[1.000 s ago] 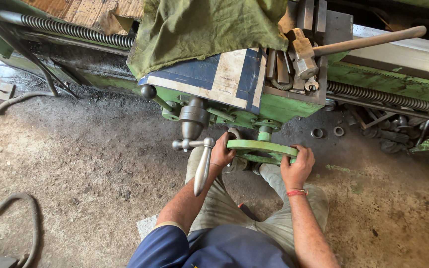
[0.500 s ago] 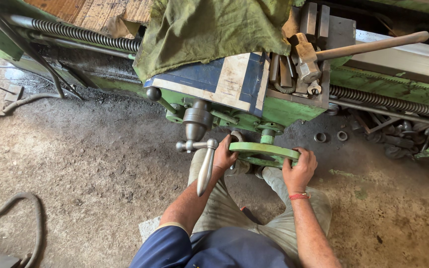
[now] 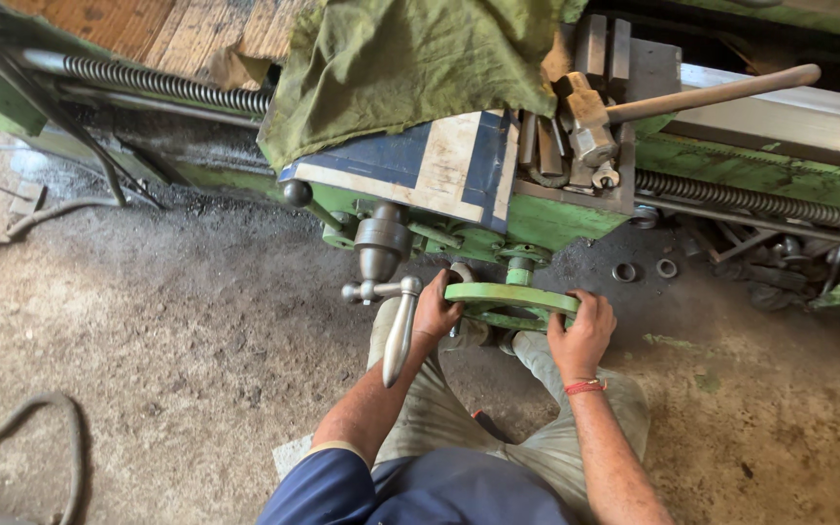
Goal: The person operates a green milling machine by turning a large green handwheel with both hands. The camera is head-mounted and shakes significantly throughout the clip. The person remains in a standing position while adjusting the machine.
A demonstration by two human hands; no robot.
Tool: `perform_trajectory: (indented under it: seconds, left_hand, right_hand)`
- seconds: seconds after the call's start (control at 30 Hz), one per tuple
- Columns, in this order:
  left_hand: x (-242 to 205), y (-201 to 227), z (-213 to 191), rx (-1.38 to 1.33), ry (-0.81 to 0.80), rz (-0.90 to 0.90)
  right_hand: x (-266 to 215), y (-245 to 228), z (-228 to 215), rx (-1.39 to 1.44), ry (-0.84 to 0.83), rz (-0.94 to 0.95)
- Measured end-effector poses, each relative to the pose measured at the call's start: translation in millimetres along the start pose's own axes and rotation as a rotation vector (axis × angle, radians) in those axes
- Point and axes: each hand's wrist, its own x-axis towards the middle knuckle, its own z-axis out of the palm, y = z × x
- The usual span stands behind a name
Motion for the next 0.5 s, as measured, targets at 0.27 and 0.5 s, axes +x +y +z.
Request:
perform_trajectory:
  seconds: [0.27, 0.5]
  left_hand:
    - [1, 28, -20, 0.107, -0.077, 0.093]
    - [20, 87, -28, 0.238, -0.271, 0.322]
  right_hand:
    - [6, -12, -10, 0.019, -0.046, -0.043]
    - [10, -23, -16, 0.01, -0.098, -0.004]
